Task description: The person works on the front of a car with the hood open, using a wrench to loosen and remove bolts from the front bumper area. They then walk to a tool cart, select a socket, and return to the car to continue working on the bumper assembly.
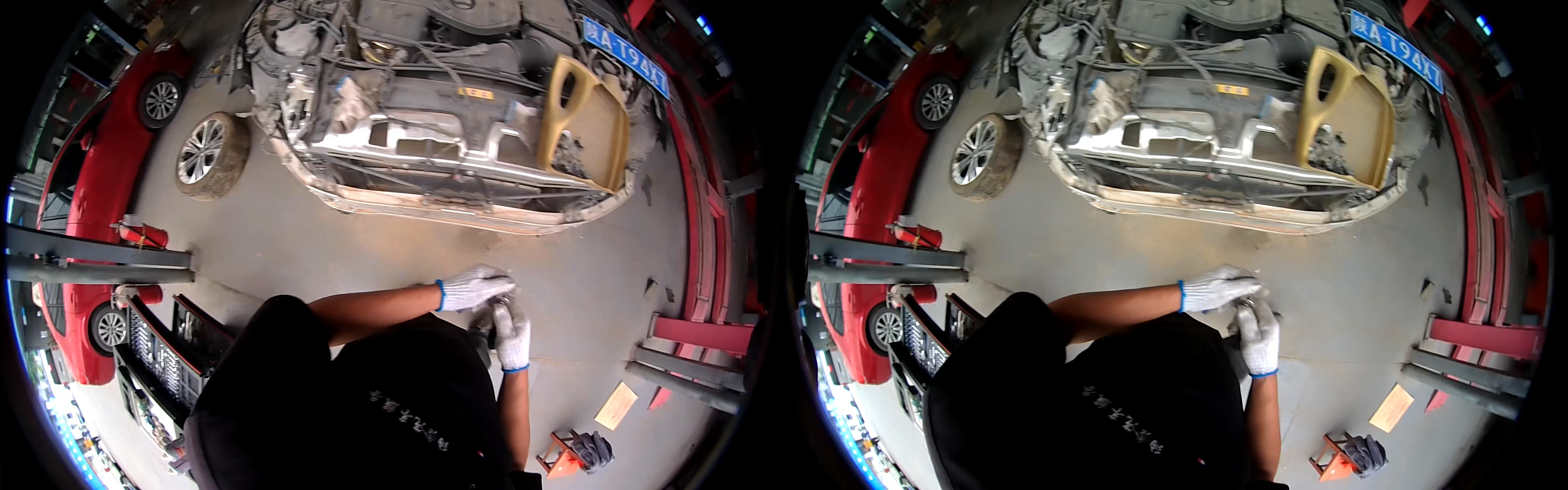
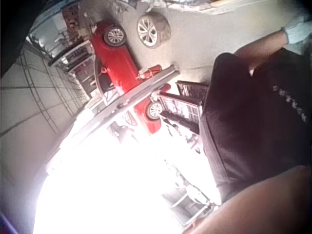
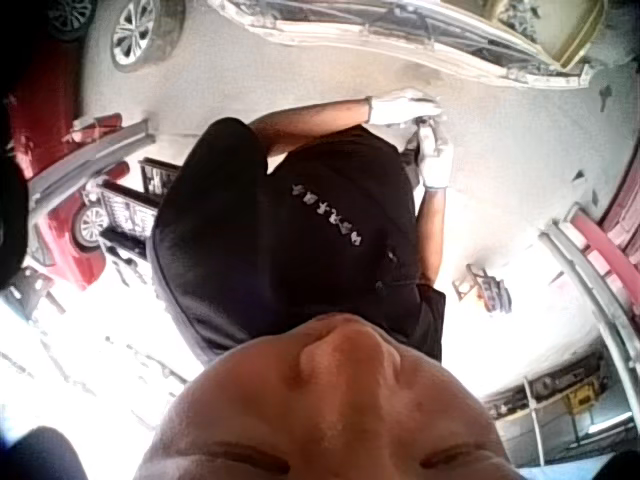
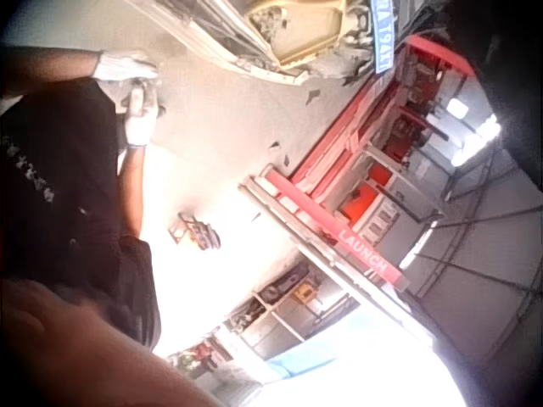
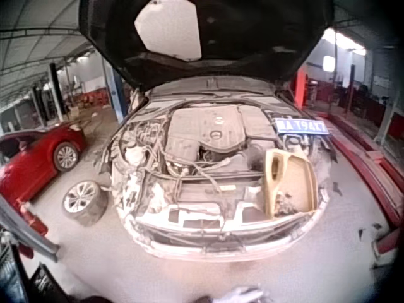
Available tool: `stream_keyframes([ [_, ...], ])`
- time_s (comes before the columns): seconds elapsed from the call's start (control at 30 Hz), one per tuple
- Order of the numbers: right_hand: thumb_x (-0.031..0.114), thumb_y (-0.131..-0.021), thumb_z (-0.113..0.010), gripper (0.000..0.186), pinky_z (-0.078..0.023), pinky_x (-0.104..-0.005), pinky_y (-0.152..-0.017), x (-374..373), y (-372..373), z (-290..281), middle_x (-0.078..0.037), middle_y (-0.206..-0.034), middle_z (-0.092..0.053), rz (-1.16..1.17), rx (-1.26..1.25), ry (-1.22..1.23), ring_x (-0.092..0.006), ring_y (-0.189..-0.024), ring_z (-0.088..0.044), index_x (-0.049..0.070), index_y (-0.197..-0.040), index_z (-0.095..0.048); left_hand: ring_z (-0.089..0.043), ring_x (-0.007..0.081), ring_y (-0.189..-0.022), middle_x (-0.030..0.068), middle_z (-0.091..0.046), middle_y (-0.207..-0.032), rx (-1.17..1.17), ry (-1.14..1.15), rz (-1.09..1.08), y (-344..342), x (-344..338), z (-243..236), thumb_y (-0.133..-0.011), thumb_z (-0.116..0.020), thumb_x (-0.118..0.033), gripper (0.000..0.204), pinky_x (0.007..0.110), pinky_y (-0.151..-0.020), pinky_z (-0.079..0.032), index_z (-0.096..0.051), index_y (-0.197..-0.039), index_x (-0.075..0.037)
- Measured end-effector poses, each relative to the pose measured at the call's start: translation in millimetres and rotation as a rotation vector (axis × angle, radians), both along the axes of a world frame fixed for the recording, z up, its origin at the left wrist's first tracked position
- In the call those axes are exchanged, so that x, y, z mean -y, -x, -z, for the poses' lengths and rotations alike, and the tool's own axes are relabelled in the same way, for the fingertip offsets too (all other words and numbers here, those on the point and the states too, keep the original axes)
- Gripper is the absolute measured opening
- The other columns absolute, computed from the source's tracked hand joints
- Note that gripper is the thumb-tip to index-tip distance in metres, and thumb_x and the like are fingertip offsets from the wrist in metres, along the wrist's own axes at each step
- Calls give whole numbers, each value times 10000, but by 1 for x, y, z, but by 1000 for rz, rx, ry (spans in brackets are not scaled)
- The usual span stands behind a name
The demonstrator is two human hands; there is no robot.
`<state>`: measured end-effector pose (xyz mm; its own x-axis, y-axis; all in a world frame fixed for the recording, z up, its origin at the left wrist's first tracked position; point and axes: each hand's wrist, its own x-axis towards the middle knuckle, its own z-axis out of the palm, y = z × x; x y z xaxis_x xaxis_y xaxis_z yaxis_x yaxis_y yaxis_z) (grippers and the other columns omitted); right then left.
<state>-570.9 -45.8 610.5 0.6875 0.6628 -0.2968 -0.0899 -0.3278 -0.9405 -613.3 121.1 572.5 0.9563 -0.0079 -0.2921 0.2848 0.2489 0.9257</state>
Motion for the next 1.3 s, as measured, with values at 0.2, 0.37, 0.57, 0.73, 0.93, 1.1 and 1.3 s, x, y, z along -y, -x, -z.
stream_keyframes([
  [0.2, 186, -991, -525, 227, -444, -262, -557, 34, -68, 4, -24, -637, -584, -94, -22, -40, -96, -564, -539, -14, -1009, -630, -612, 126, -863, 21, -697, -929, -132, -6, -66, -48, 34, -27, -1003, -551, -347, 363, 269, -743, -512, -692, -1149, -46],
  [0.37, 199, -984, -536, 257, -444, -269, -554, 66, -127, 2, -15, -676, -597, -120, -42, -15, -95, -577, -541, -25, -1061, -635, -636, 175, -919, 105, -710, -988, -3, -264, -79, -108, 73, 8, -993, -539, -396, 423, 326, -836, -497, -688, -1126, -22],
  [0.57, 225, -978, -543, 242, -420, -266, -508, 134, -218, 31, -24, -598, -547, 5, 16, -8, -106, -507, -519, -5, -986, -617, -568, 138, -612, 55, -604, -728, -312, -156, -430, -180, 98, -13, -949, -540, -559, 533, 324, -520, -436, -653, -1107, -63],
  [0.73, 235, -969, -566, 222, -412, -275, -478, 186, -269, 47, -20, -581, -525, 94, -35, 35, -113, -482, -504, 19, -941, -607, -441, 96, -462, -2, -500, -617, -255, 270, -847, -230, 37, 10, -845, -608, -685, 564, 261, -409, -341, -566, -904, -126],
  [0.93, 236, -966, -590, 211, -397, -273, -477, 205, -295, 62, 0, -583, -506, 97, -91, 46, -95, -493, -474, 30, -925, -609, -418, 86, -433, 6, -509, -622, -297, 646, -875, -294, 16, -13, -829, -627, -683, 570, 208, -373, -329, -488, -753, -136],
  [1.1, 243, -967, -601, 226, -401, -277, -490, 200, -301, 66, 6, -602, -520, 32, -78, 14, -79, -521, -476, 26, -907, -618, -424, 71, -435, 10, -487, -633, -359, 953, -916, -320, -7, -3, -926, -537, -401, 308, 197, -343, -336, -459, -822, -122],
  [1.3, 253, -965, -604, 242, -398, -282, -484, 210, -310, 65, 0, -584, -518, 50, -91, 41, -84, -504, -474, 24, -891, -620, -449, 61, -431, 30, -516, -659, -243, 851, -949, -344, -8, -71, -991, -451, -298, 235, 165, -327, -390, -475, -896, -85],
])
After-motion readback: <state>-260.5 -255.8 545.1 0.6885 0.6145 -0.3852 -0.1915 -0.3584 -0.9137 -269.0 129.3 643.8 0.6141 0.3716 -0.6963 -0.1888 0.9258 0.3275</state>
